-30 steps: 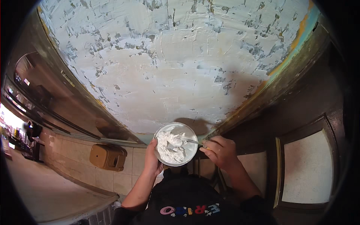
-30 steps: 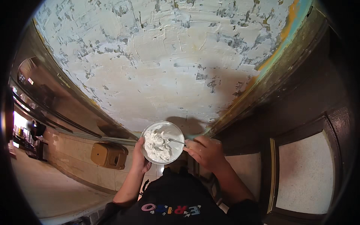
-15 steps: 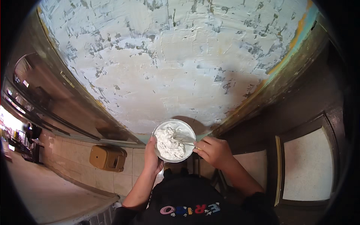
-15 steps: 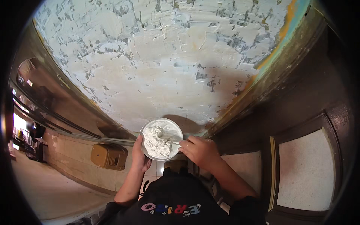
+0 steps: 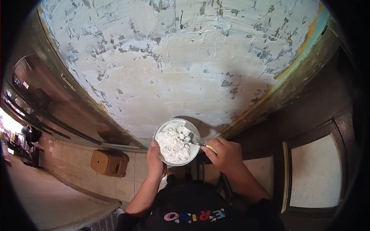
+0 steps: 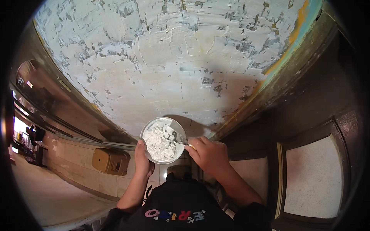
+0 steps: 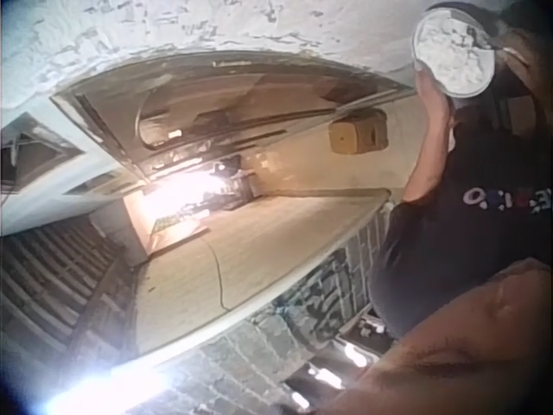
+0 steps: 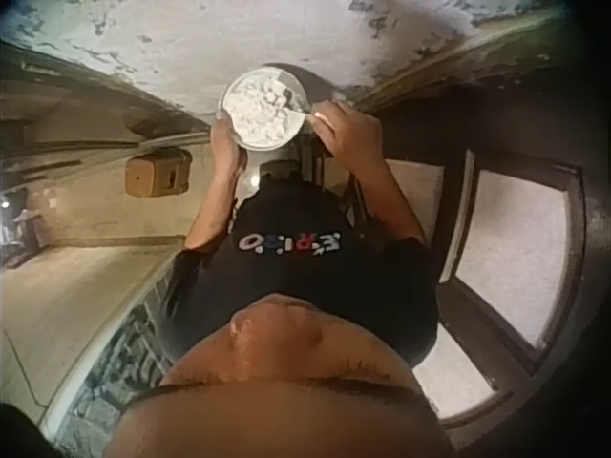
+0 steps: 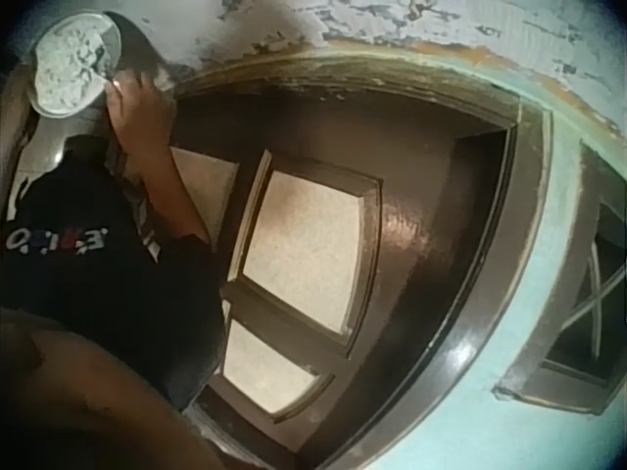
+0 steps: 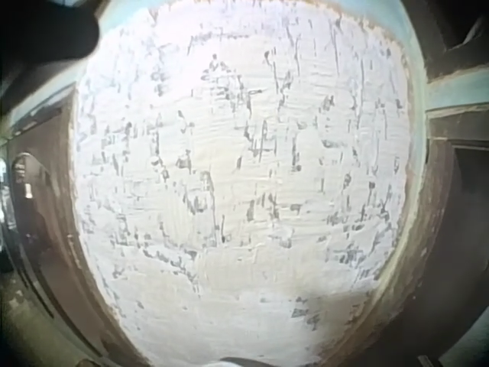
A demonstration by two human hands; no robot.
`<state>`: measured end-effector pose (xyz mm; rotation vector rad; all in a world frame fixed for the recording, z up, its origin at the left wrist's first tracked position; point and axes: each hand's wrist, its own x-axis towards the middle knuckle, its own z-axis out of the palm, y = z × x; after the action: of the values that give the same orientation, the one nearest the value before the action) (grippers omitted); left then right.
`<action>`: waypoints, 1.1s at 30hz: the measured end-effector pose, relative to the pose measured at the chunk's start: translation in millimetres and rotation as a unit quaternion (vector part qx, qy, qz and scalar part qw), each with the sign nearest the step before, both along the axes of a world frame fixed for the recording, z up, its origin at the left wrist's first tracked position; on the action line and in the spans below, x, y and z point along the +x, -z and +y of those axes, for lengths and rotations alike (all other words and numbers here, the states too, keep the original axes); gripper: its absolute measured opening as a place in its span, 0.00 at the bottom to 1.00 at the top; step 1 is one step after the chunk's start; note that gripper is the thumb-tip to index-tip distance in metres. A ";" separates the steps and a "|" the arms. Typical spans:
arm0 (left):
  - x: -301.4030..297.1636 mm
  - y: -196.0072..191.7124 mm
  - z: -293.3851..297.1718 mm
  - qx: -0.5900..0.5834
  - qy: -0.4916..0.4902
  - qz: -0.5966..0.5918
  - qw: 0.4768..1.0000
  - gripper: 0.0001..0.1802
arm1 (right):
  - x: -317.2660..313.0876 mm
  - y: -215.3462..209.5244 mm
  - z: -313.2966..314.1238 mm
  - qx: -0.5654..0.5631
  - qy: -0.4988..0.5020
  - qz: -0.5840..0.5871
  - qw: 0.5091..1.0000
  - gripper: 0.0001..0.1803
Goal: Applying plaster or joint compound to a wall using a putty knife.
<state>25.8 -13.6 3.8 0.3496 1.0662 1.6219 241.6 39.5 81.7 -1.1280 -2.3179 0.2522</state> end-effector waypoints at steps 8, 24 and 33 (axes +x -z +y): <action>-4.8 10.4 1.6 0.037 0.009 0.018 0.999 0.25 | -0.8 8.4 7.8 -0.071 -0.028 -0.010 0.997 0.12; -8.0 12.4 0.9 0.033 -0.028 0.023 0.999 0.25 | -4.4 -6.9 7.9 -0.009 -0.012 -0.087 0.996 0.12; -7.9 21.2 1.7 0.031 -0.019 0.049 0.998 0.24 | -6.3 -16.5 8.8 -0.047 -0.030 -0.086 0.995 0.12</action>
<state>17.8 -12.0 -17.3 0.4570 1.1028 1.6889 235.3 48.3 98.3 -1.1673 -2.5175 0.3011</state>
